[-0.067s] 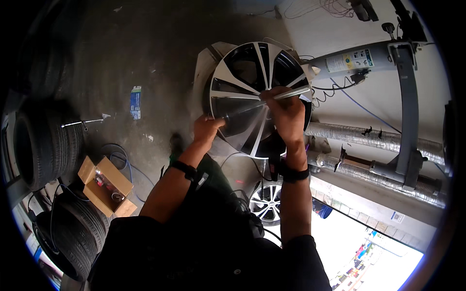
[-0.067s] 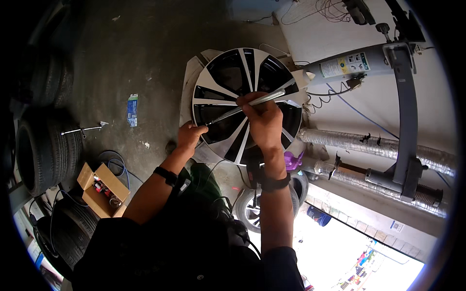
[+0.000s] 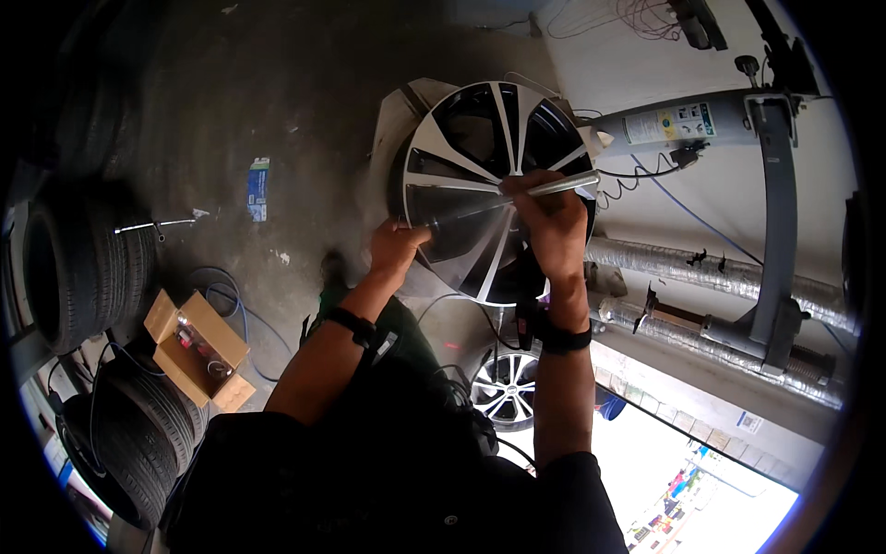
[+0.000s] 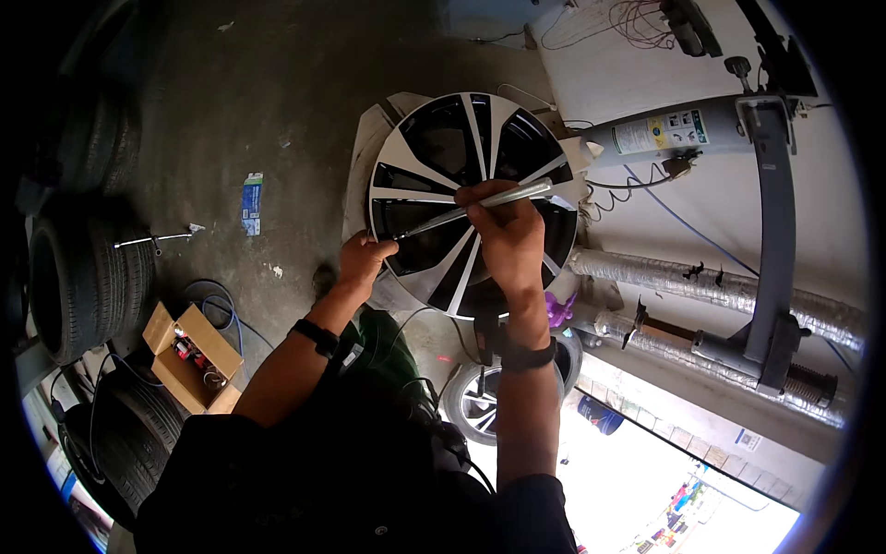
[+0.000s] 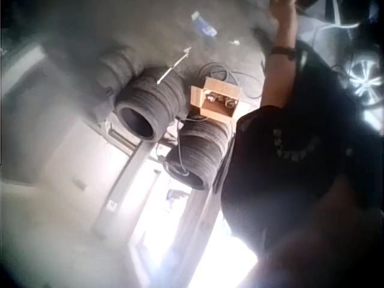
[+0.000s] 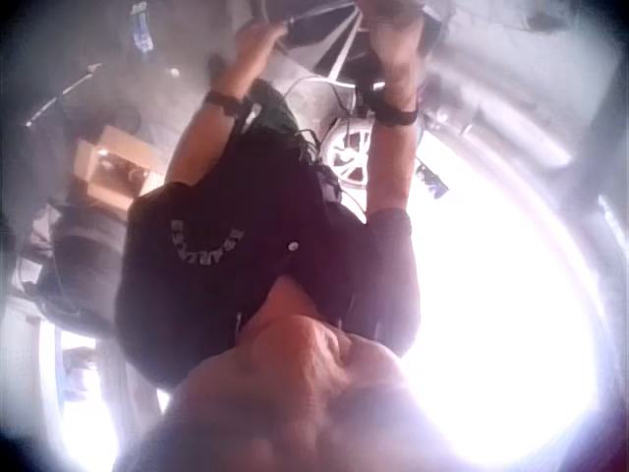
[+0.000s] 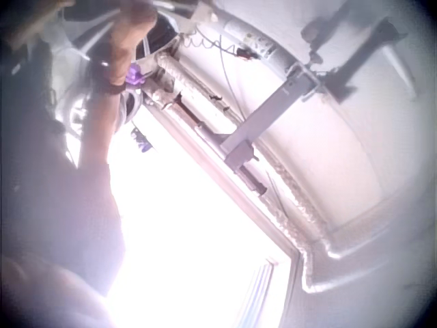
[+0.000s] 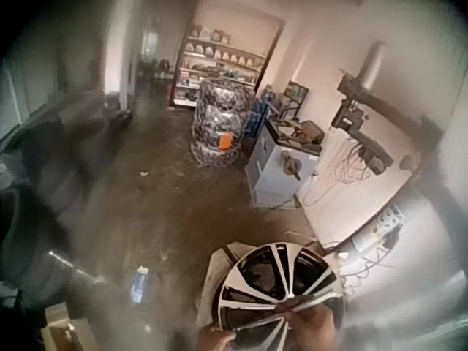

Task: The person removes a valve core from a tire stem using a tool, sprays the stem with a purple liquid, and then installs a new valve component onto a wheel rim by hand and using a long thin tool.

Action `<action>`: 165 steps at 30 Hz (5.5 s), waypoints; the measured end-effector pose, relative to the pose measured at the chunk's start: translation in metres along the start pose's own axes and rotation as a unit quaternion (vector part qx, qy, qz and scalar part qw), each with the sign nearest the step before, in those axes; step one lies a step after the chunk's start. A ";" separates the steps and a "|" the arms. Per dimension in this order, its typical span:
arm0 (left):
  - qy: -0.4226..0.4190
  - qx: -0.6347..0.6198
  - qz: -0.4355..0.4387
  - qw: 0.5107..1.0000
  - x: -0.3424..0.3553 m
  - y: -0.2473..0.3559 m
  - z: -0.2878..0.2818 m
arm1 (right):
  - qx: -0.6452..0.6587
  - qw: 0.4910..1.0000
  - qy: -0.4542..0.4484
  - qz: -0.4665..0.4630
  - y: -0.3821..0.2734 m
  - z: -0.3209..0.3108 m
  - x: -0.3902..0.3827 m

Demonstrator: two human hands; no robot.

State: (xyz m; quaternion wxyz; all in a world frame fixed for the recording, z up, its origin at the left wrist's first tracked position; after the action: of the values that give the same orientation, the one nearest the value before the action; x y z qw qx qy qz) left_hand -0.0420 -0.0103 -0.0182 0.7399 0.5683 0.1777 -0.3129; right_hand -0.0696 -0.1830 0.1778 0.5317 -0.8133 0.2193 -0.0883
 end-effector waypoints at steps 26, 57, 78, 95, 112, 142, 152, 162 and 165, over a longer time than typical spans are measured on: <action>0.010 0.051 0.038 0.998 -0.009 0.004 0.002 | -0.106 0.990 0.044 0.084 0.063 0.062 -0.021; 0.013 0.065 0.057 0.996 -0.005 -0.009 0.002 | -0.196 0.976 0.077 0.051 0.069 0.048 -0.024; -0.035 0.027 0.038 0.998 -0.003 -0.016 -0.004 | -0.095 0.991 0.087 0.038 0.059 0.055 -0.027; -0.016 0.072 0.055 0.996 -0.002 -0.019 -0.001 | -0.116 0.986 0.104 0.055 0.057 0.053 -0.014; -0.011 0.083 0.065 0.994 -0.001 -0.024 -0.001 | -0.060 0.987 0.136 0.061 0.061 0.051 -0.023; -0.237 -0.115 -0.125 0.956 0.016 -0.013 -0.039 | -0.009 0.990 0.133 0.051 0.047 0.034 -0.017; -0.243 -0.094 -0.105 0.960 0.028 -0.024 -0.034 | 0.095 0.985 0.129 0.066 0.050 0.026 -0.021; -0.250 -0.112 -0.210 0.939 0.034 -0.041 -0.044 | 0.114 0.986 0.107 0.055 0.060 0.036 -0.015; -0.209 -0.176 -0.153 0.950 0.023 -0.027 -0.039 | 0.125 0.983 0.117 0.066 0.061 0.034 -0.014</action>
State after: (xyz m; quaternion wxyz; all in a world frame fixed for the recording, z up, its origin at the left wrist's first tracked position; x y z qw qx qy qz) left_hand -0.0397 0.0165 -0.0634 0.7924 0.3167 0.1561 -0.4975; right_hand -0.0856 -0.1691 0.1095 0.6043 -0.7084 0.3206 -0.1738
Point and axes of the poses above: each hand's wrist, its own x-axis towards the middle knuckle, its own z-axis out of the palm, y = z × x, the point moved 1 cm from there along x, towards the middle knuckle, and after that the axes turned 6 degrees about -x, right-handed, at the moved point
